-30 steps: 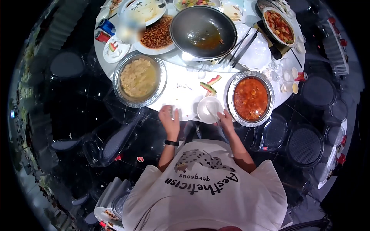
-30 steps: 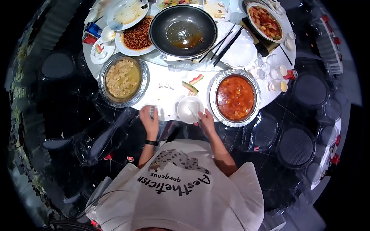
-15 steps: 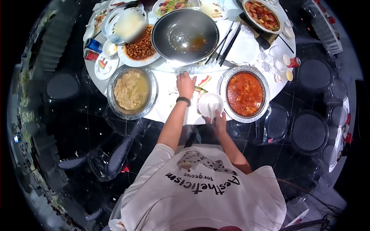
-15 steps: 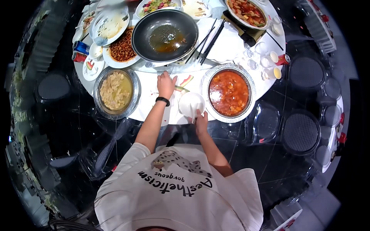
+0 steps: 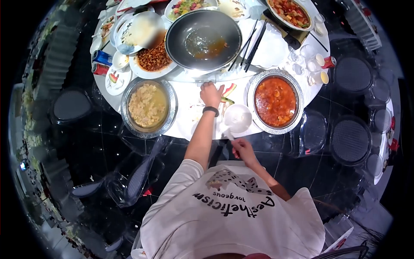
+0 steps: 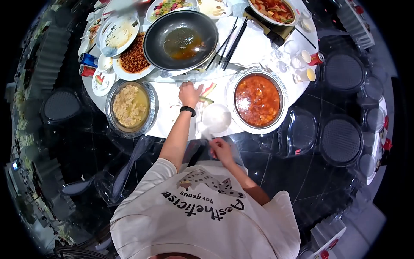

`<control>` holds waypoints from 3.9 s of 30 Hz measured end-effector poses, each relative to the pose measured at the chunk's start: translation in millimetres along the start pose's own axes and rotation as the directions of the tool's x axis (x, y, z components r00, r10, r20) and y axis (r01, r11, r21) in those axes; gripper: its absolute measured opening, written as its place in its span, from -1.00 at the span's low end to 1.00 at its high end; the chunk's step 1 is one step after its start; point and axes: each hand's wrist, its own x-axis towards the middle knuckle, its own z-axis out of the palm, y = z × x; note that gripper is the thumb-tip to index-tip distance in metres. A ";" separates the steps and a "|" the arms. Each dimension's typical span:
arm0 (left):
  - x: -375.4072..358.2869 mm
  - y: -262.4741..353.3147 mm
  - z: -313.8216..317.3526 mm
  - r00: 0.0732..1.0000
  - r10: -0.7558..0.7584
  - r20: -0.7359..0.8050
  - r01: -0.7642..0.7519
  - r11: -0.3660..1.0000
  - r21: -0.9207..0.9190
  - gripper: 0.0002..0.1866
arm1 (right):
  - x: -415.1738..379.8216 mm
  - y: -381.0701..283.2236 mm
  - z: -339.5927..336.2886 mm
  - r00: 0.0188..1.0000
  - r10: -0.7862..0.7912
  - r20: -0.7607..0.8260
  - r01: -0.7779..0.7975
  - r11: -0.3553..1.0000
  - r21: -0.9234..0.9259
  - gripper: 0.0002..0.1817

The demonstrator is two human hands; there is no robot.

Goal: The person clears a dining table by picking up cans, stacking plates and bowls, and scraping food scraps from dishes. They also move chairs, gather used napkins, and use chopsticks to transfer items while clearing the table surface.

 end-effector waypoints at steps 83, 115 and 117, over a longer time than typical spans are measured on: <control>-176.8 -136.6 -253.4 0.974 -0.072 -0.214 -0.053 0.847 -0.529 -0.92 | 184.3 -165.5 262.3 0.812 -0.135 0.568 -0.018 0.967 0.254 -0.55; -137.4 -19.3 -187.2 0.913 0.365 0.183 -0.162 0.735 -0.658 -0.90 | 22.9 -277.0 -87.4 0.140 -0.919 -0.369 0.632 0.370 -0.681 -0.31; -138.0 20.0 -167.1 0.907 0.394 0.147 -0.210 0.728 -0.653 -0.91 | 49.4 -280.2 -155.2 0.092 -0.898 -0.431 0.565 0.403 -0.720 -0.26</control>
